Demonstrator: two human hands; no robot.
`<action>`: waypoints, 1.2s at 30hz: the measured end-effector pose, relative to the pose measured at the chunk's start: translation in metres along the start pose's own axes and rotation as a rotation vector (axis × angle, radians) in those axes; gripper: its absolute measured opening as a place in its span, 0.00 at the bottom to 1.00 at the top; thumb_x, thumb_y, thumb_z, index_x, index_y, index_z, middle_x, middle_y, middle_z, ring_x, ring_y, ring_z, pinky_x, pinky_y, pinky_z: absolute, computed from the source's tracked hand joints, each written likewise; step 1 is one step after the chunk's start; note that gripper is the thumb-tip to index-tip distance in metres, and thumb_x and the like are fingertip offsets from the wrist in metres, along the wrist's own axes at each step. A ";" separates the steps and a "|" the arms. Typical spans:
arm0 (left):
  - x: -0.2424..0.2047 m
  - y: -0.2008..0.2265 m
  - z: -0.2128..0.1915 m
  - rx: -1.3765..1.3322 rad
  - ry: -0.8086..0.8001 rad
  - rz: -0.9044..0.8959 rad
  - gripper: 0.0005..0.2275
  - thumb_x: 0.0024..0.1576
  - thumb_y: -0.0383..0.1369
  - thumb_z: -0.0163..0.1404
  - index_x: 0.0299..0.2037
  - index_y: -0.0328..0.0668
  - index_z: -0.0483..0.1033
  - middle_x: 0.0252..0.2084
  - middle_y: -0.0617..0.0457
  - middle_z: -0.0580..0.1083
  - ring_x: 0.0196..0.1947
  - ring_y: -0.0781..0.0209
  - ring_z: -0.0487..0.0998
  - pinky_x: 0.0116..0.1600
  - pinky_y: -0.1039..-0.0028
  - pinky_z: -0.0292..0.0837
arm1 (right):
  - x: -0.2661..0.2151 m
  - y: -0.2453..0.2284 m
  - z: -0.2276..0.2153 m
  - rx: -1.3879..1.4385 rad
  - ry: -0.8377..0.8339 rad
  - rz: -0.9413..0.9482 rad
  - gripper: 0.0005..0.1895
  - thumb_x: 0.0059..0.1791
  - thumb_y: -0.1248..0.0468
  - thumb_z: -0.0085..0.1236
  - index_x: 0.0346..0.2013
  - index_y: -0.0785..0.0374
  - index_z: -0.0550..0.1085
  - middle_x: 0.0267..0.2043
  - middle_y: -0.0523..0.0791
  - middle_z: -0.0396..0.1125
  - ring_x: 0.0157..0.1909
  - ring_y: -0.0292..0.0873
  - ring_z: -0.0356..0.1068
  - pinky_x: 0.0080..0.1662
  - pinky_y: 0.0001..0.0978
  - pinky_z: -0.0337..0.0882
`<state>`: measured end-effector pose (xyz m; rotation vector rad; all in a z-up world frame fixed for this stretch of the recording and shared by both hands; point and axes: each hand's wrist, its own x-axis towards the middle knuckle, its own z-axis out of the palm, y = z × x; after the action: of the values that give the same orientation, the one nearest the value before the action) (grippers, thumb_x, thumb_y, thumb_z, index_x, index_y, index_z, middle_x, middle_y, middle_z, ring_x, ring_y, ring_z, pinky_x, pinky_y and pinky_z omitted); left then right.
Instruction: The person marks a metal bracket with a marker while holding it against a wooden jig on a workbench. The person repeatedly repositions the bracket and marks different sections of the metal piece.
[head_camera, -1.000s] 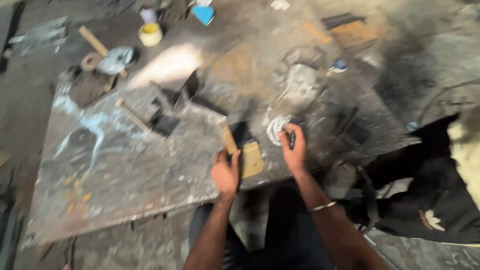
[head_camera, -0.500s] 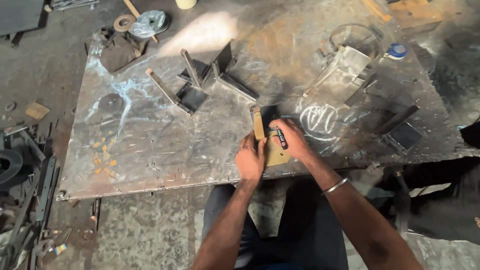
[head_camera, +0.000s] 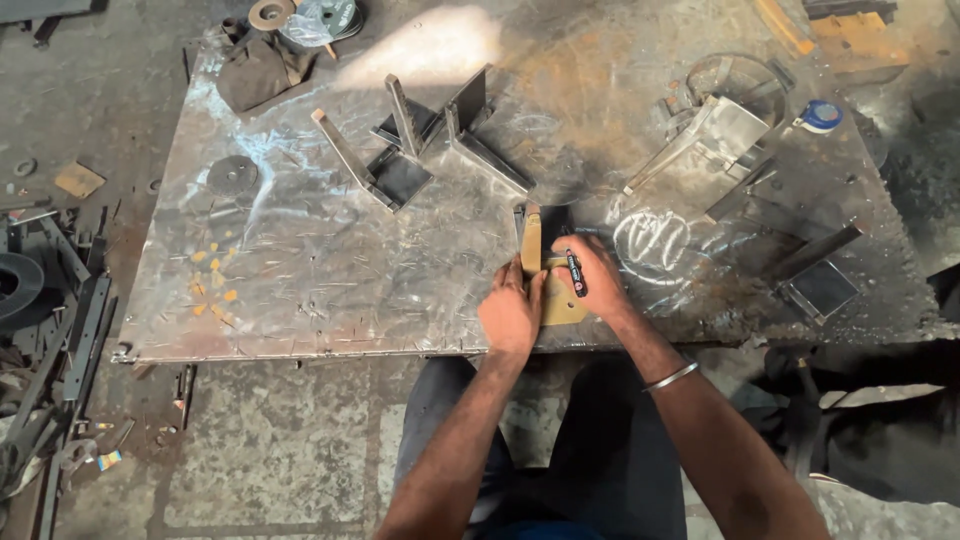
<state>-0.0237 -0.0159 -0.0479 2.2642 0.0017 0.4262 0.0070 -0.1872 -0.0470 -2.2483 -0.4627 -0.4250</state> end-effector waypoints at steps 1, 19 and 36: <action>0.000 0.000 -0.002 0.037 -0.051 -0.032 0.23 0.60 0.48 0.52 0.58 0.40 0.76 0.53 0.44 0.77 0.42 0.41 0.82 0.43 0.57 0.78 | -0.001 -0.001 0.000 -0.003 0.009 -0.019 0.23 0.42 0.69 0.67 0.50 0.62 0.72 0.47 0.52 0.69 0.50 0.56 0.69 0.50 0.45 0.70; 0.000 -0.013 0.002 0.032 -0.140 -0.003 0.25 0.62 0.49 0.49 0.61 0.38 0.74 0.56 0.43 0.76 0.47 0.42 0.81 0.47 0.58 0.77 | 0.006 0.003 0.010 -0.071 -0.011 -0.091 0.21 0.40 0.68 0.67 0.47 0.61 0.72 0.41 0.49 0.70 0.48 0.56 0.67 0.53 0.50 0.65; -0.003 0.004 0.000 0.020 -0.087 0.017 0.22 0.60 0.49 0.51 0.56 0.41 0.77 0.52 0.43 0.78 0.47 0.40 0.80 0.49 0.56 0.75 | -0.001 -0.003 -0.001 0.004 0.026 0.067 0.20 0.45 0.66 0.61 0.51 0.61 0.73 0.47 0.54 0.67 0.50 0.59 0.67 0.49 0.48 0.68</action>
<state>-0.0270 -0.0185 -0.0458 2.3021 -0.0585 0.3376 0.0048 -0.1858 -0.0445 -2.2449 -0.3733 -0.4176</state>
